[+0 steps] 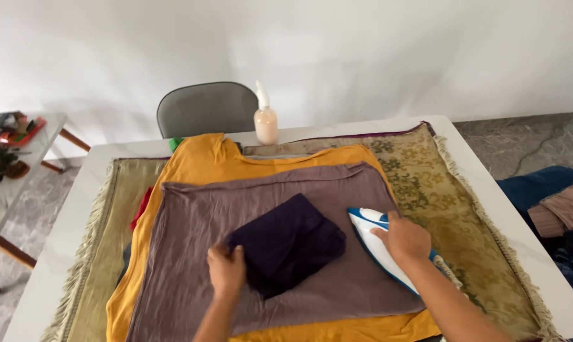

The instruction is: The person irons several garments on a table, including a patterned cloth, a dark gray shirt, a dark purple shirt, a brown shirt, and a mustard-yellow shirt. After ironing each item, the person folds it and places it on a nearby chair. The person also uses a spray bottle on the mustard shirt before ironing.

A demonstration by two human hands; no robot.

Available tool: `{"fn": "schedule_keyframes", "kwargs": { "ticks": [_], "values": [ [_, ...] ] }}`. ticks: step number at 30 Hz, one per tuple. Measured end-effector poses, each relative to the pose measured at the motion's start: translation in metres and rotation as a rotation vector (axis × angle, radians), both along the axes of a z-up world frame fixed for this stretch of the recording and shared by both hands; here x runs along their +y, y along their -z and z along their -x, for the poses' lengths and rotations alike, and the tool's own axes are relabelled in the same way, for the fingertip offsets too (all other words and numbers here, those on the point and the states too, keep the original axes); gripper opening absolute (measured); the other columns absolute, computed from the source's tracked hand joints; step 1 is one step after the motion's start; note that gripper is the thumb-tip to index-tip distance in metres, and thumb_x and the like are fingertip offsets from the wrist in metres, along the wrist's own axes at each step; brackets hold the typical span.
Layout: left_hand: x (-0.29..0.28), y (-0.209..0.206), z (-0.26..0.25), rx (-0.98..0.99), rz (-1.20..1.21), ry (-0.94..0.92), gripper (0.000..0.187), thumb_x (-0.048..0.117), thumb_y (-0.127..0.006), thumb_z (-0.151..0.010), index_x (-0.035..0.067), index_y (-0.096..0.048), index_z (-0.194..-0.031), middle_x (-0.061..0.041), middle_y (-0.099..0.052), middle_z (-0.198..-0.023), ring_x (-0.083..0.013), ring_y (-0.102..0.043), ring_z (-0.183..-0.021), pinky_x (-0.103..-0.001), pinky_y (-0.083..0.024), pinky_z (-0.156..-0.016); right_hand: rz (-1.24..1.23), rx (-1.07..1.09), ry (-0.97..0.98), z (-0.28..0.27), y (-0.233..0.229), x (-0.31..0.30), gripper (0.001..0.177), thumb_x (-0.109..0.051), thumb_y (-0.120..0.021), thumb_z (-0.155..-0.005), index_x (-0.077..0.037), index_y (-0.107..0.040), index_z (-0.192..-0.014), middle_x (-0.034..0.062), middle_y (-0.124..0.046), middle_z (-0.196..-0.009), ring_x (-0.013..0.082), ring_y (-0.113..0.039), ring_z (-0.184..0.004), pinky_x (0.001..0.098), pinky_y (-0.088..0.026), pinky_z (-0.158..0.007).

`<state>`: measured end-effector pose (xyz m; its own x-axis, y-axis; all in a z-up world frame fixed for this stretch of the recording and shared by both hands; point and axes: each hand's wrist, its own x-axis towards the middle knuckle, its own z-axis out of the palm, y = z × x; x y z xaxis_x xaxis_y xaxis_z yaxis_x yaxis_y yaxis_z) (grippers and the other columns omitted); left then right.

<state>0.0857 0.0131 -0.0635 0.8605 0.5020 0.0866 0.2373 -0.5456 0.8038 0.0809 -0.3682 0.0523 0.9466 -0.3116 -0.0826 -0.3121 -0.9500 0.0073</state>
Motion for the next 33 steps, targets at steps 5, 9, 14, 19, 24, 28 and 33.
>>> {"fn": "schedule_keyframes", "kwargs": {
  "ticks": [5, 9, 14, 19, 24, 28, 33],
  "values": [
    [-0.039, -0.056, 0.030, -0.212, -0.328, 0.520, 0.049, 0.030, -0.078, -0.079, 0.008, -0.062, -0.120, -0.012, -0.063, -0.122, -0.0335, -0.055, -0.118, -0.049, -0.040, -0.101, 0.037, 0.072, 0.042, -0.003, -0.005, 0.003, 0.063, -0.063, -0.064, -0.089, -0.013, -0.064, -0.127, 0.0097, -0.078, -0.092, 0.0269, -0.076, -0.084, 0.0426, -0.059, -0.068],
    [-0.048, -0.069, 0.042, -0.094, -0.414, 0.728, 0.063, 0.029, -0.081, -0.072, 0.003, -0.059, -0.126, -0.015, -0.059, -0.122, -0.0358, -0.053, -0.115, -0.050, -0.033, -0.098, 0.039, 0.095, 0.046, -0.005, -0.002, 0.001, 0.063, -0.064, -0.064, -0.089, -0.013, -0.064, -0.127, 0.0083, -0.078, -0.092, 0.0243, -0.076, -0.084, 0.0409, -0.059, -0.068],
    [-0.039, -0.048, 0.056, -0.083, -0.513, 0.728, 0.026, 0.009, -0.069, -0.080, 0.011, -0.068, -0.106, -0.005, -0.062, -0.104, -0.0251, -0.055, -0.104, -0.044, -0.037, -0.101, 0.021, 0.124, 0.065, -0.007, -0.003, 0.002, 0.062, -0.065, -0.064, -0.089, -0.014, -0.066, -0.124, 0.0067, -0.079, -0.092, 0.0231, -0.077, -0.085, 0.0405, -0.059, -0.070],
    [-0.024, -0.047, 0.066, -0.162, -0.417, 0.804, 0.014, 0.006, -0.068, -0.080, 0.012, -0.076, -0.089, 0.000, -0.065, -0.093, -0.0204, -0.058, -0.096, -0.045, -0.037, -0.103, 0.001, -0.040, -0.049, -0.018, -0.017, 0.026, 0.072, -0.067, -0.066, -0.083, -0.016, -0.062, -0.132, 0.0091, -0.076, -0.097, 0.0284, -0.075, -0.085, 0.0432, -0.059, -0.066],
    [-0.013, -0.063, 0.079, -0.268, -0.311, 0.814, 0.013, 0.012, -0.074, -0.074, 0.010, -0.079, -0.086, -0.003, -0.066, -0.087, -0.0226, -0.059, -0.091, -0.048, -0.035, -0.100, -0.112, -0.195, -0.402, -0.036, -0.040, 0.113, 0.061, -0.060, -0.072, -0.080, -0.016, -0.068, -0.121, 0.0119, -0.076, -0.098, 0.0330, -0.074, -0.084, 0.0477, -0.056, -0.070],
    [0.004, -0.061, 0.084, -0.394, -0.266, 0.528, 0.009, 0.013, -0.070, -0.076, 0.012, -0.073, -0.083, -0.003, -0.067, -0.089, -0.0232, -0.061, -0.094, -0.044, -0.038, -0.094, -0.162, -0.178, -0.716, -0.032, -0.031, 0.206, 0.049, -0.050, -0.077, -0.080, -0.009, -0.066, -0.103, 0.0151, -0.071, -0.084, 0.0345, -0.071, -0.077, 0.0503, -0.055, -0.066],
    [0.027, -0.057, 0.078, -0.189, -0.158, 0.176, 0.008, 0.013, -0.064, -0.084, 0.011, -0.068, -0.090, -0.004, -0.065, -0.092, -0.0251, -0.061, -0.095, -0.042, -0.044, -0.088, -0.173, -0.156, -0.731, -0.009, 0.008, 0.260, 0.047, -0.047, -0.076, -0.082, -0.008, -0.063, -0.103, 0.0160, -0.071, -0.090, 0.0345, -0.071, -0.084, 0.0462, -0.055, -0.073]
  ]
}}
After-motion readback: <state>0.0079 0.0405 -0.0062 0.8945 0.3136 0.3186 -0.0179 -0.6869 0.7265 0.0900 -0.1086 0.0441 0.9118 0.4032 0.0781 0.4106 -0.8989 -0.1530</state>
